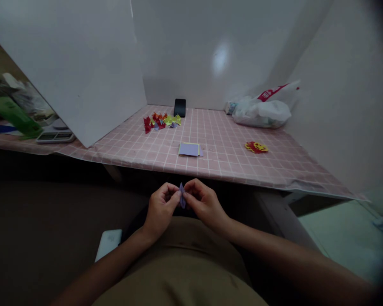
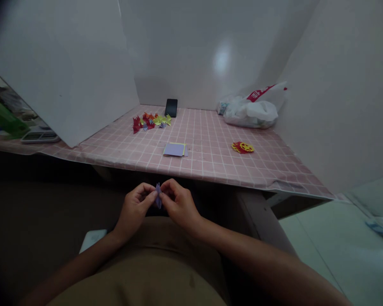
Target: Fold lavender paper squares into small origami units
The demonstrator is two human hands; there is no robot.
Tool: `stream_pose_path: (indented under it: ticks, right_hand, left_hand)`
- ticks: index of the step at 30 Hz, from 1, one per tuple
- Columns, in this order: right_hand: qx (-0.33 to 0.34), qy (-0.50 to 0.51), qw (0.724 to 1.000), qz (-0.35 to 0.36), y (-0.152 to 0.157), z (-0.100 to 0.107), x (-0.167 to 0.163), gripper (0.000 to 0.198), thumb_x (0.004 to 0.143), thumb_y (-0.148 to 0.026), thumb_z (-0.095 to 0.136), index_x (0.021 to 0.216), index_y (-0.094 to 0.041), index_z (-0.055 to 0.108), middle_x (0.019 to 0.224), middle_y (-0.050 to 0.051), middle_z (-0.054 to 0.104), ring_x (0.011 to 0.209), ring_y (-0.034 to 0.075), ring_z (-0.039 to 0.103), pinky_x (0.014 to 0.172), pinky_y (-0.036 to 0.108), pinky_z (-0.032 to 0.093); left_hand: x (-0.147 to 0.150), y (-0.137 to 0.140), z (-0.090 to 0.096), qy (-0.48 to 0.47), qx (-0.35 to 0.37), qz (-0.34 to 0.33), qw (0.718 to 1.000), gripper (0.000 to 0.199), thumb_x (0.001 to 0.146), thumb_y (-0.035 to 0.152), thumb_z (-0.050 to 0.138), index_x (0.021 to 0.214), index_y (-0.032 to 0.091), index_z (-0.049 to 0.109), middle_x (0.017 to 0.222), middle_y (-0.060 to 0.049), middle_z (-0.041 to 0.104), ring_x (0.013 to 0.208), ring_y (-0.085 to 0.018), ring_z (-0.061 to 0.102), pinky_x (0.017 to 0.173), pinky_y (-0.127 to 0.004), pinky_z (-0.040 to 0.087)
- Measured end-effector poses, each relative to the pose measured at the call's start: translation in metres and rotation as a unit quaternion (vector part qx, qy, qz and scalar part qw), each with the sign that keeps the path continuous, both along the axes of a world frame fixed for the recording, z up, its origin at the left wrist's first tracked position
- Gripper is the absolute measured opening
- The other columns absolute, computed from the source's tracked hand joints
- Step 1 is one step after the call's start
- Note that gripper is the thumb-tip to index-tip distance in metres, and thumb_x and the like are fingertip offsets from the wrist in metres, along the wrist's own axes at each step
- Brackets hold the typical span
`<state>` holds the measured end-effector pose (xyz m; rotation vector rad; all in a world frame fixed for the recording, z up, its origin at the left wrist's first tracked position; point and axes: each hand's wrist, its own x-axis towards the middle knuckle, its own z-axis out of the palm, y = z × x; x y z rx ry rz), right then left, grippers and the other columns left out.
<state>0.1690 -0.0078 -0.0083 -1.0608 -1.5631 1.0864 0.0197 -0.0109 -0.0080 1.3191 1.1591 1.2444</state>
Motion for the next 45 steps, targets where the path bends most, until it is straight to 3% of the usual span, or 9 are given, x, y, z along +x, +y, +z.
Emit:
stream_pose_path:
  ticks: [13,20,37,45]
  right_hand:
    - [-0.040,0.058,0.997,0.009,0.0015,-0.0042,0.0001,0.011,0.086,-0.029,0.062,0.085,-0.020,0.055,0.065,-0.003,0.056,0.056,0.012,0.055,0.052,0.024,0.045]
    - [-0.035,0.034,0.999,0.012,0.0010,-0.0032,0.0010,0.014,0.087,-0.031,0.061,0.082,-0.020,0.055,0.064,-0.003,0.056,0.056,0.012,0.054,0.052,0.024,0.044]
    - [0.040,-0.048,0.998,-0.017,-0.0047,0.0012,-0.0011,0.013,0.089,-0.026,0.057,0.079,-0.020,0.056,0.066,-0.002,0.056,0.059,0.012,0.052,0.055,0.024,0.042]
    - [0.064,-0.070,0.995,-0.018,-0.0051,-0.0020,-0.0019,0.008,0.089,-0.022,0.056,0.081,-0.019,0.057,0.067,-0.002,0.056,0.059,0.012,0.051,0.055,0.023,0.042]
  left_hand:
    - [0.0006,-0.0007,0.0005,-0.053,-0.021,-0.020,0.998,0.015,0.079,0.029,0.070,0.084,0.016,0.065,0.074,0.000,0.066,0.067,-0.014,0.062,0.063,-0.025,0.050]
    - [-0.0016,-0.0012,0.0004,-0.012,-0.016,-0.011,1.000,0.013,0.080,0.029,0.068,0.076,0.016,0.066,0.068,0.000,0.064,0.064,-0.014,0.059,0.060,-0.024,0.048]
    - [-0.0013,-0.0018,-0.0004,0.090,0.036,0.020,0.995,0.017,0.083,0.027,0.062,0.069,0.018,0.065,0.064,0.001,0.061,0.061,-0.014,0.054,0.057,-0.023,0.042]
    - [-0.0003,-0.0017,-0.0018,0.093,0.034,0.024,0.995,0.014,0.083,0.027,0.061,0.073,0.018,0.066,0.067,0.001,0.062,0.062,-0.014,0.055,0.059,-0.023,0.043]
